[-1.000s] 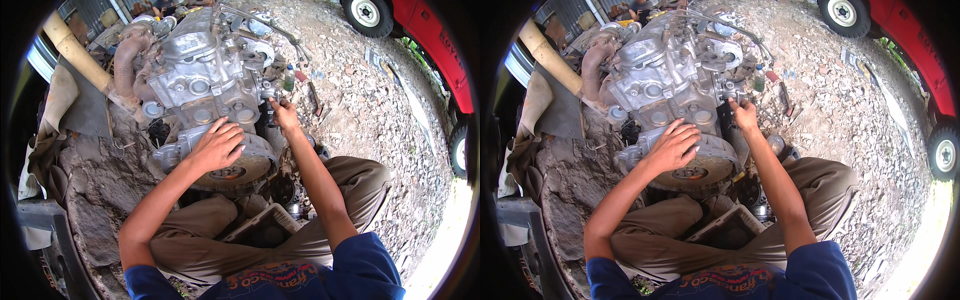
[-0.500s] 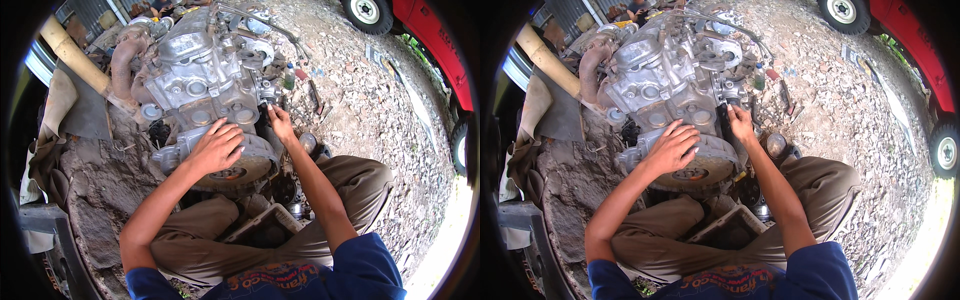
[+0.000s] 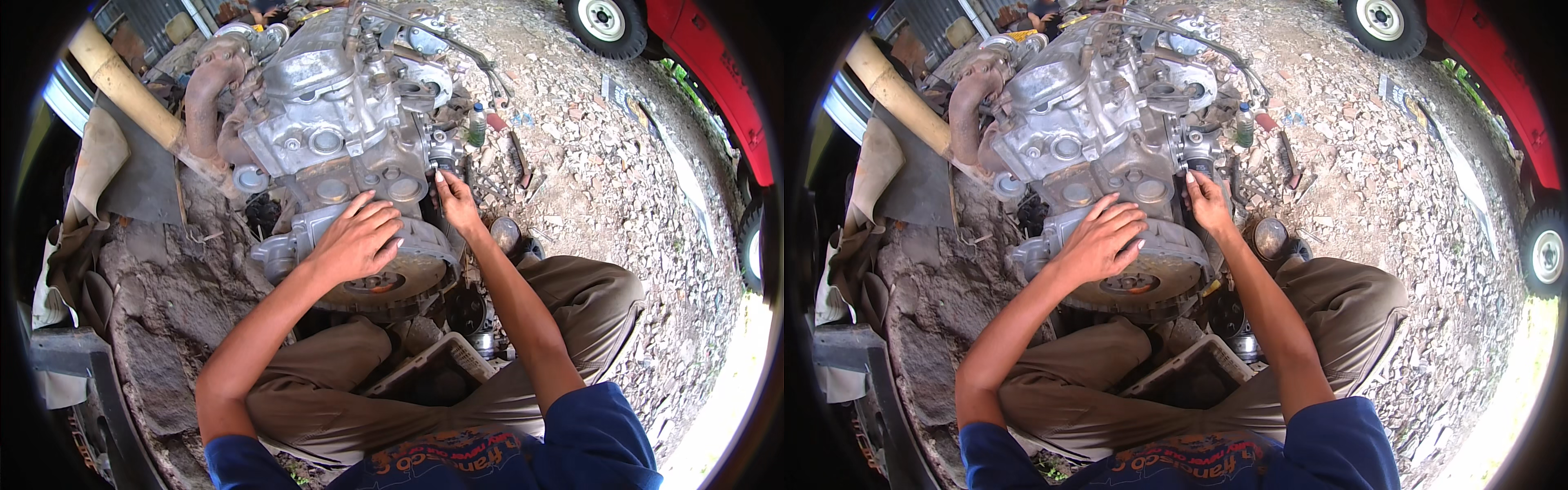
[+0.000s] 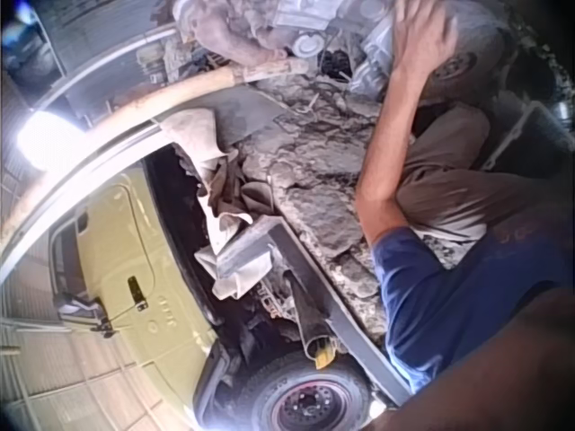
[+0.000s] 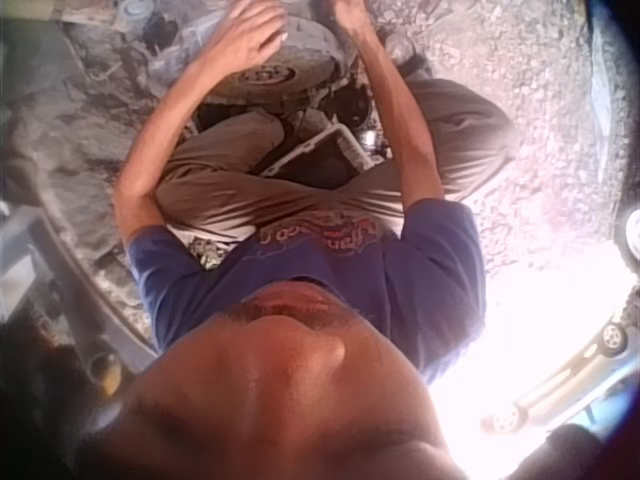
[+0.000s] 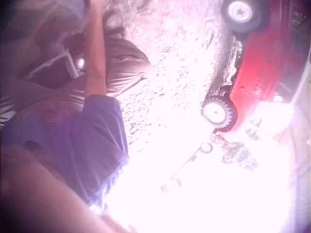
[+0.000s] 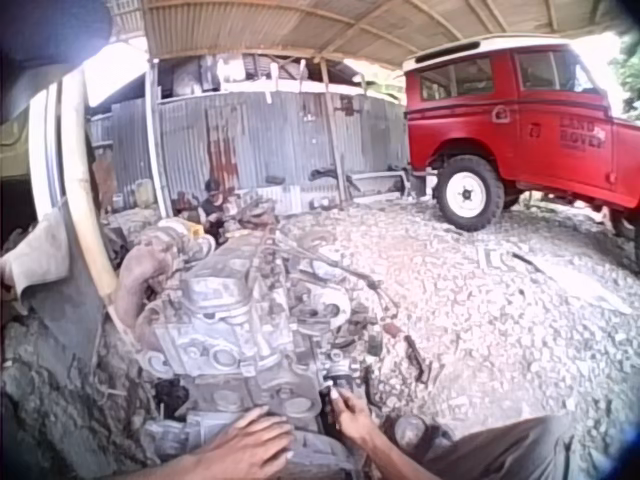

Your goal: The person is sitting on the ground and using a wrench to tighten bolts on a car engine. The person holds the engine with one hand while turning the wrench with the other to secure the components.

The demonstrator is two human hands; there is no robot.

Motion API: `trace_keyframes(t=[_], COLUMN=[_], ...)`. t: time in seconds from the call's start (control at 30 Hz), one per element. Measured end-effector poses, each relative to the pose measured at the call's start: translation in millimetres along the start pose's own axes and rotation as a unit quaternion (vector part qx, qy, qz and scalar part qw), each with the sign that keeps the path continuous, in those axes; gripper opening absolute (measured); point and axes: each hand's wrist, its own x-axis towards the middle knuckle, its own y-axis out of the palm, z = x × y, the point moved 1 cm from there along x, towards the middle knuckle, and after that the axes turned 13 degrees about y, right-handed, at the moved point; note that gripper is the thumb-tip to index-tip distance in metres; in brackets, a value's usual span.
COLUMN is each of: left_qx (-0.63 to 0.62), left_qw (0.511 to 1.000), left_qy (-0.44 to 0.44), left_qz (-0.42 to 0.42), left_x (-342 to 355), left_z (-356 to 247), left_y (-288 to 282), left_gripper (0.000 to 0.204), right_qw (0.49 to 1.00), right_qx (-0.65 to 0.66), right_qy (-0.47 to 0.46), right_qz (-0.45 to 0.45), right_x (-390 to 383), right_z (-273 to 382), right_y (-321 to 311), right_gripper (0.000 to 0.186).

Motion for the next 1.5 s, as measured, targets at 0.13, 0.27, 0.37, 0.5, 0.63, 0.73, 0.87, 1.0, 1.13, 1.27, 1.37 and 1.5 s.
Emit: trace_keyframes(t=[0.13, 0.27, 0.37, 0.5, 0.63, 0.73, 0.87, 1.0, 1.13, 1.27, 1.37, 1.5], left_qx=[0.003, -0.001, 0.001, -0.003, -0.003, -0.008, 0.004, -0.002, 0.0, -0.047, 0.03, 0.131], left_qw=[1.0, 1.0, 1.0, 1.0, 1.0, 1.0, 1.0, 1.0, 1.0, 0.999, 0.997, 0.986], left_qy=[-0.002, 0.005, -0.005, -0.004, -0.003, -0.006, -0.001, -0.006, 0.001, -0.003, 0.066, 0.091], left_qz=[0.0, 0.003, 0.007, 0.006, 0.008, 0.007, -0.002, 0.006, 0.017, 0.003, -0.027, -0.051], left_x=[-1.7, 4.7, 0.0, -2.8, 1.8, 2.8, 1.6, -2.3, 2.4, 17.3, 48.9, 107.1], left_z=[0.6, 1.1, 0.6, 1.4, -0.5, -0.4, -0.5, 1.1, -0.2, -4.6, 2.9, 30.4], left_y=[-1.0, 0.7, -1.6, 0.6, -0.6, -1.7, 0.9, -1.8, -3.0, -10.5, -21.4, -17.0], left_gripper=[0.027, 0.027, 0.027, 0.027, 0.026, 0.025, 0.026, 0.026, 0.027, 0.029, 0.033, 0.038], right_qw=[0.998, 0.894, 0.963, 0.973, 0.978, 0.979, 0.972, 0.982, 0.965, 0.971, 0.972, 0.977], right_qx=[-0.026, -0.395, -0.241, -0.031, 0.037, -0.038, 0.065, -0.001, -0.142, -0.09, -0.078, -0.033], right_qy=[0.053, -0.077, 0.08, 0.222, 0.188, 0.102, 0.049, 0.008, -0.052, -0.058, -0.102, -0.103], right_qz=[0.036, -0.198, -0.092, -0.059, -0.076, -0.17, -0.219, -0.188, -0.216, -0.214, -0.195, -0.185], right_x=[-6.0, 7.4, 2.9, -19.2, -22.9, -6.2, -3.0, -0.6, 0.3, -2.3, -5.6, 4.5], right_z=[9.7, 8.1, 24.9, 54.8, 49.5, 22.5, 13.2, 9.5, 0.7, 3.2, 11.2, 5.6], right_y=[1.2, -1.5, 3.1, 19.1, 16.9, 18.3, 4.3, 1.3, -5.6, 1.6, 2.3, -3.1], right_gripper=[0.04, 0.044, 0.048, 0.046, 0.043, 0.039, 0.041, 0.034, 0.038, 0.036, 0.036, 0.038])
